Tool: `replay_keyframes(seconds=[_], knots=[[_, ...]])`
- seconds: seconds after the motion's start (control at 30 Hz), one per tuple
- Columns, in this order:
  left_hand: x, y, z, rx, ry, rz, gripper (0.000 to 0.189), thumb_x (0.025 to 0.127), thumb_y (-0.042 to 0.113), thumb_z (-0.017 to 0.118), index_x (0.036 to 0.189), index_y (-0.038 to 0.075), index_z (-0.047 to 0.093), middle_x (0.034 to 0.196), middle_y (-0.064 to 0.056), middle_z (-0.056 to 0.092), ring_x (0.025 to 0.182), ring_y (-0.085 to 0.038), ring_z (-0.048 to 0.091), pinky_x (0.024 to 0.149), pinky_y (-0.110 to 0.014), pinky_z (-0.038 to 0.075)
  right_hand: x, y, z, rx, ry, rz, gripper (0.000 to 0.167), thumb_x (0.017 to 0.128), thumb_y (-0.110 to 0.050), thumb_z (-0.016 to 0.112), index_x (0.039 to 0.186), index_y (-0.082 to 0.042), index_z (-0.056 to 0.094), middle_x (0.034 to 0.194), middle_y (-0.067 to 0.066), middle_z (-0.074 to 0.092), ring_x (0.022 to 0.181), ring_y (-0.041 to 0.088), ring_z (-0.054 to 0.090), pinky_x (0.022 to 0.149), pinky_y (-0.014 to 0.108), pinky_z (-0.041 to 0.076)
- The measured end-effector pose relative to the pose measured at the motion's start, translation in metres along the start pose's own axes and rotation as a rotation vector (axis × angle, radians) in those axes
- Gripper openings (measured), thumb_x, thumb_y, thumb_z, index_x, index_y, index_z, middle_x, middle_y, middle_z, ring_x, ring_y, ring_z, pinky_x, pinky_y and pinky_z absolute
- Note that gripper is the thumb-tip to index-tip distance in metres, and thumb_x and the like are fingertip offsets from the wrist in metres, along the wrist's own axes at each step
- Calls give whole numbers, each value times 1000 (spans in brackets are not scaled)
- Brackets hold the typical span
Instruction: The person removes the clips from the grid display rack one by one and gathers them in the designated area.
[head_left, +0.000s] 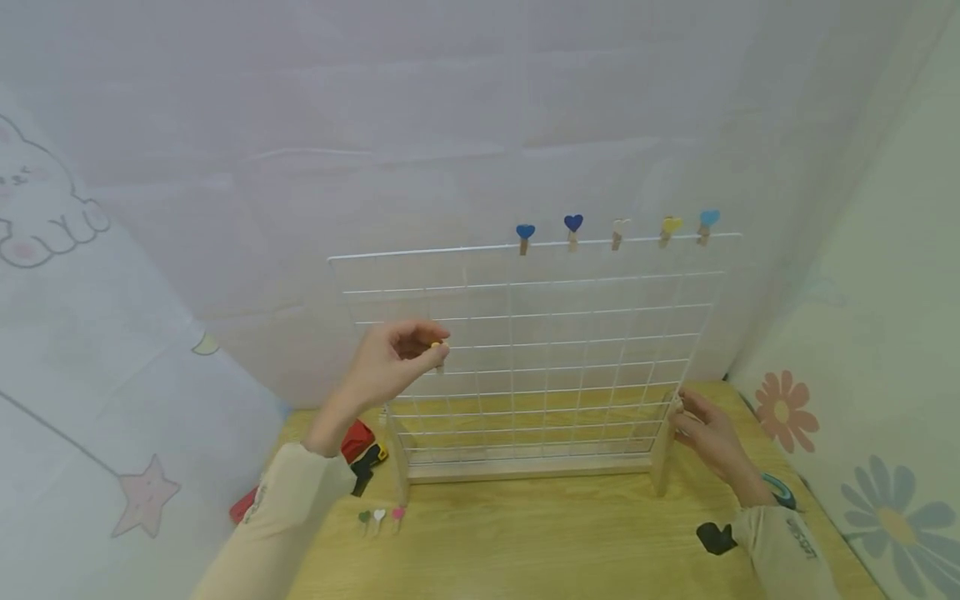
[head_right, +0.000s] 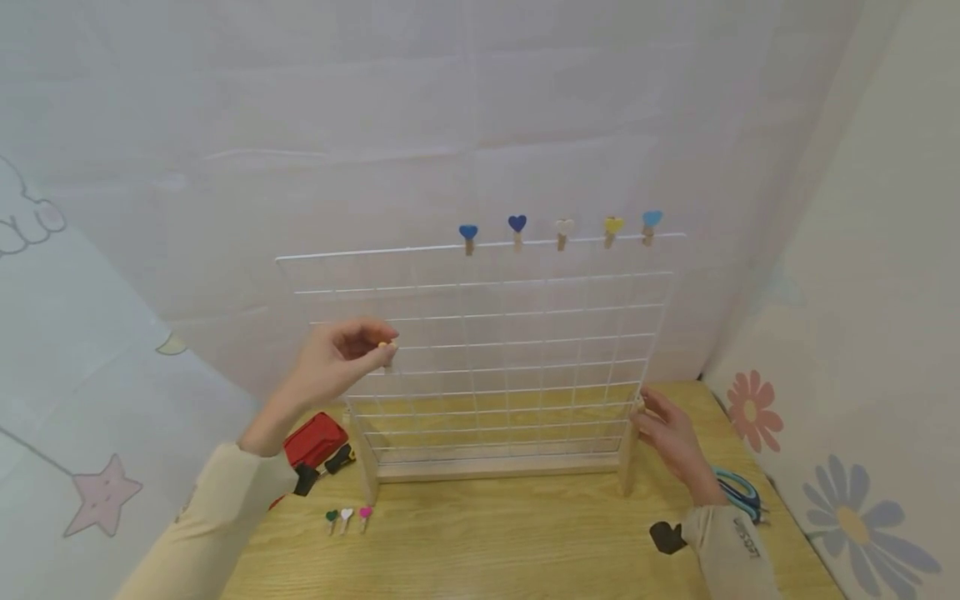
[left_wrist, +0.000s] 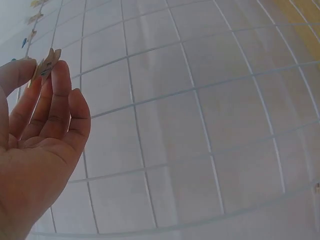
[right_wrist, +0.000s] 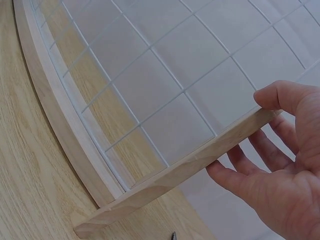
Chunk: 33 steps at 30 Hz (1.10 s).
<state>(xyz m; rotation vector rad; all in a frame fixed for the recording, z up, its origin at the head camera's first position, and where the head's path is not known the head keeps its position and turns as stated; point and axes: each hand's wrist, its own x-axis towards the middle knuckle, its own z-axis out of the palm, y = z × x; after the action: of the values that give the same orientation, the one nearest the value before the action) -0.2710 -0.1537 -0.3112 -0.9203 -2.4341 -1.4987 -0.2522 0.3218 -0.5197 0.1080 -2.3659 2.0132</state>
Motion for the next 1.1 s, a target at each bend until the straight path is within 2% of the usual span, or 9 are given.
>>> replay_keyframes(seconds=[0.33, 0.57, 0.63, 0.73, 0.97, 1.1], knots=[[-34, -43, 9, -33, 6, -84, 15, 88, 7, 69, 101, 0, 69, 95, -20, 69, 75, -14, 67, 68, -25, 54, 2, 1, 0, -4, -3, 3, 66, 100, -15, 52, 149, 8, 14, 139, 33, 31, 99, -7, 55, 86, 27, 51], [-60, -76, 10, -31, 7, -118, 14, 89, 7, 68, 102, 0, 69, 92, -13, 70, 76, -22, 69, 69, -26, 55, 4, 3, -1, -12, 10, 8, 65, 99, -15, 54, 149, 7, 17, 136, 25, 38, 100, -6, 55, 86, 28, 51], [-68, -86, 10, -31, 13, -146, 15, 89, 7, 68, 102, -1, 68, 93, -13, 70, 77, -25, 69, 69, -26, 55, 4, 4, -2, -17, 7, 5, 65, 99, -15, 54, 149, 7, 17, 135, 22, 40, 100, -6, 55, 86, 28, 51], [-80, -98, 10, -40, 25, -215, 17, 89, 7, 68, 103, -2, 68, 93, -15, 69, 78, -26, 69, 69, -25, 55, 4, 4, -2, -24, 4, 0, 65, 100, -16, 54, 149, 7, 18, 136, 24, 39, 100, -7, 55, 85, 27, 51], [-106, -121, 8, -5, 130, -349, 18, 87, 7, 70, 102, -3, 68, 94, -15, 69, 79, -13, 68, 69, -22, 54, 4, 5, -1, -14, 0, 1, 66, 100, -16, 53, 149, 8, 16, 140, 34, 30, 99, -8, 55, 84, 23, 50], [-120, -134, 5, 23, 152, -392, 20, 87, 9, 71, 102, -4, 68, 93, -15, 69, 80, -15, 68, 69, -22, 53, 3, 3, -1, -2, -4, -1, 67, 100, -16, 53, 149, 9, 15, 140, 34, 29, 100, -7, 55, 85, 24, 51]])
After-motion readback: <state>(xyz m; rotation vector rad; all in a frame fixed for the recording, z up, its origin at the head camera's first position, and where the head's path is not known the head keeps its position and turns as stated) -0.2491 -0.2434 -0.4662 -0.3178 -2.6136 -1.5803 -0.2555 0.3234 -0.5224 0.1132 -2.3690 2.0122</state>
